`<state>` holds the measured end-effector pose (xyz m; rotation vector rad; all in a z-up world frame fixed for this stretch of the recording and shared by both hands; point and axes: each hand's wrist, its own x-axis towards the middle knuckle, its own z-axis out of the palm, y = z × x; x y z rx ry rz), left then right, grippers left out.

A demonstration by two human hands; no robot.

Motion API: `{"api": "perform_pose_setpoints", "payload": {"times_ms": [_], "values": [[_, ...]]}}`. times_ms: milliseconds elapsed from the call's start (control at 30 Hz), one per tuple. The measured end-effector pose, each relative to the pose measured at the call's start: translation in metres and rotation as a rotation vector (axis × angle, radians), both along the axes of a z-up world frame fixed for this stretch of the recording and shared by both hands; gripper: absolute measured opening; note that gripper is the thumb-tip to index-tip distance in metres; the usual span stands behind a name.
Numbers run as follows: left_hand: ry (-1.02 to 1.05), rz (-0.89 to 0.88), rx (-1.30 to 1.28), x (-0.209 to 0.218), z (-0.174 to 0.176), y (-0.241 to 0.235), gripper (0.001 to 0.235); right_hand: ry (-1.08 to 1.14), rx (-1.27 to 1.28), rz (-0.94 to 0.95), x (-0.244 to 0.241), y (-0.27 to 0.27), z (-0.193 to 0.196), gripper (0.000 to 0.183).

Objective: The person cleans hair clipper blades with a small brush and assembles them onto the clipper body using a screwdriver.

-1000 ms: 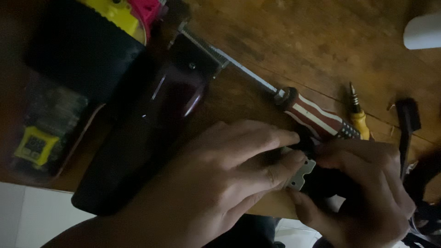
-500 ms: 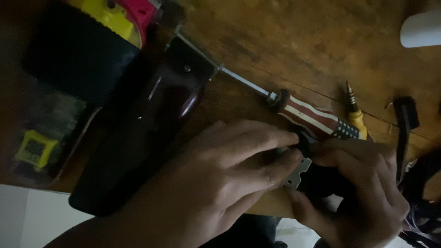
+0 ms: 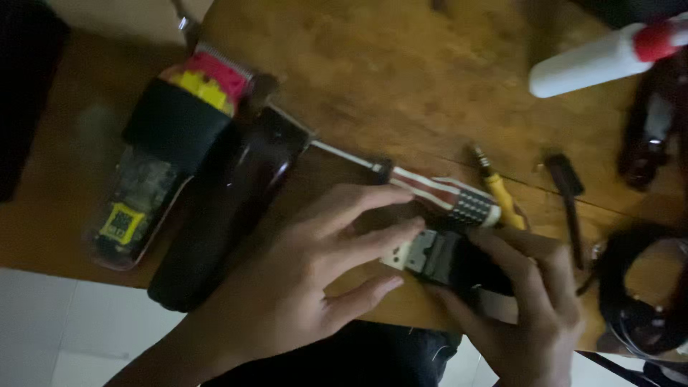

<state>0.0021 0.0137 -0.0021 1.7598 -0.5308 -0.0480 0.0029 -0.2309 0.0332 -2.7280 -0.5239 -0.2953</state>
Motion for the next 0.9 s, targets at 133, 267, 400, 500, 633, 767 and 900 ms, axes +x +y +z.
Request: {"api": "perform_pose_setpoints", "payload": {"times_ms": [133,267,400,500,633,767,900], "values": [[-0.061,0.023,0.037,0.000,0.010,-0.003,0.047,-0.021,-0.008,-0.027,-0.005,-0.011,0.001,0.064],[-0.023,0.037,0.107,0.004,0.018,-0.009,0.042,0.017,0.088,-0.007,-0.004,-0.019,0.003,0.063],[-0.054,0.087,0.122,-0.003,0.006,-0.009,0.042,-0.017,0.075,-0.021,-0.012,-0.017,-0.002,0.061],[-0.064,0.070,0.082,-0.004,0.007,-0.005,0.046,-0.008,0.101,-0.017,-0.014,-0.013,-0.003,0.063],[-0.150,0.118,0.110,-0.010,0.005,-0.005,0.049,-0.034,0.121,0.011,-0.017,-0.015,-0.001,0.060],[-0.237,0.163,0.162,-0.013,0.008,-0.006,0.048,-0.016,0.058,0.043,-0.016,-0.020,0.004,0.058],[-0.080,0.213,0.146,-0.019,0.014,-0.004,0.047,-0.071,-0.001,0.077,-0.018,-0.022,0.004,0.058]]}}
